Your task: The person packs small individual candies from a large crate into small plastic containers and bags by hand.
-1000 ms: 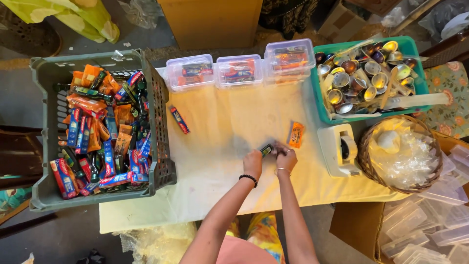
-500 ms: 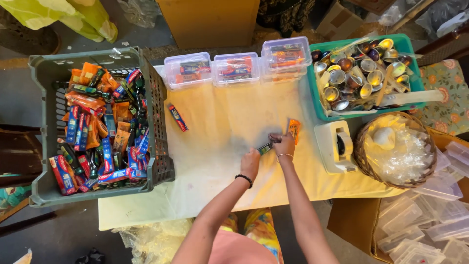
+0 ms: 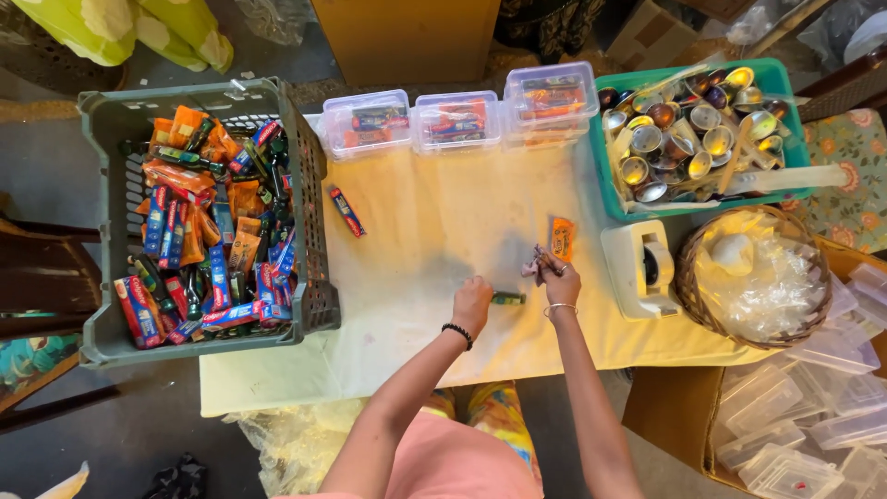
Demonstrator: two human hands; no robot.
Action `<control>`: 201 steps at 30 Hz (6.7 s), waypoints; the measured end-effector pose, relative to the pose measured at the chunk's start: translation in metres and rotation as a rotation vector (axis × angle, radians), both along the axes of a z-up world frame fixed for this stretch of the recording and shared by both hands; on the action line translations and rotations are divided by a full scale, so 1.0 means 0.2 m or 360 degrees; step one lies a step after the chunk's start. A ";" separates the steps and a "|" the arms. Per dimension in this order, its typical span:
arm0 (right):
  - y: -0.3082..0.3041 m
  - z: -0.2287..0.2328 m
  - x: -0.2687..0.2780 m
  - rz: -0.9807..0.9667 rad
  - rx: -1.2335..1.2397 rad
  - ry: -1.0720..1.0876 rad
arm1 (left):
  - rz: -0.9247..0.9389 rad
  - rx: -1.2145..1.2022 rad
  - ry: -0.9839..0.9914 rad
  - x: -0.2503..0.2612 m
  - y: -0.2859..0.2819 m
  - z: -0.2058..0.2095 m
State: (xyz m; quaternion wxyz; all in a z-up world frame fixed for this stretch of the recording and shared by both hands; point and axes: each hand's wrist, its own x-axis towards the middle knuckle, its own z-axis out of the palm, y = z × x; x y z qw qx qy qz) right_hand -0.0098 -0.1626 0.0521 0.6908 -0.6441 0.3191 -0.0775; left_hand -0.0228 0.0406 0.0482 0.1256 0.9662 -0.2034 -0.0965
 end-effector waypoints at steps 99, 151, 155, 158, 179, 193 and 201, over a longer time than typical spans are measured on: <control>0.70 0.47 -0.37 0.0825 -0.1462 0.0015 | 0.1140 -0.2155 0.1403 -0.34 0.23 -0.15; 0.14 0.62 -0.16 0.0019 -0.0216 -0.0511 | 0.1383 -0.3044 0.1877 -0.27 0.07 0.39; 0.06 0.67 -0.16 0.0206 0.0079 -0.0608 | 0.1114 -0.2599 0.1822 -0.26 0.03 0.70; -0.01 0.77 -0.24 0.1062 -0.0895 -0.0960 | 0.1244 -0.2193 0.2033 -0.21 0.04 1.10; 0.02 0.72 -0.14 0.2018 -0.2137 -0.0960 | 0.0098 -0.0489 0.0883 -0.13 -0.14 0.56; -0.13 0.53 -0.05 0.1967 0.0520 0.0855 | -0.0108 -0.0327 -0.0282 -0.14 -0.05 0.72; -0.17 0.77 0.01 0.1241 -0.0380 0.0019 | 0.0298 -0.0518 0.0029 -0.18 -0.04 0.70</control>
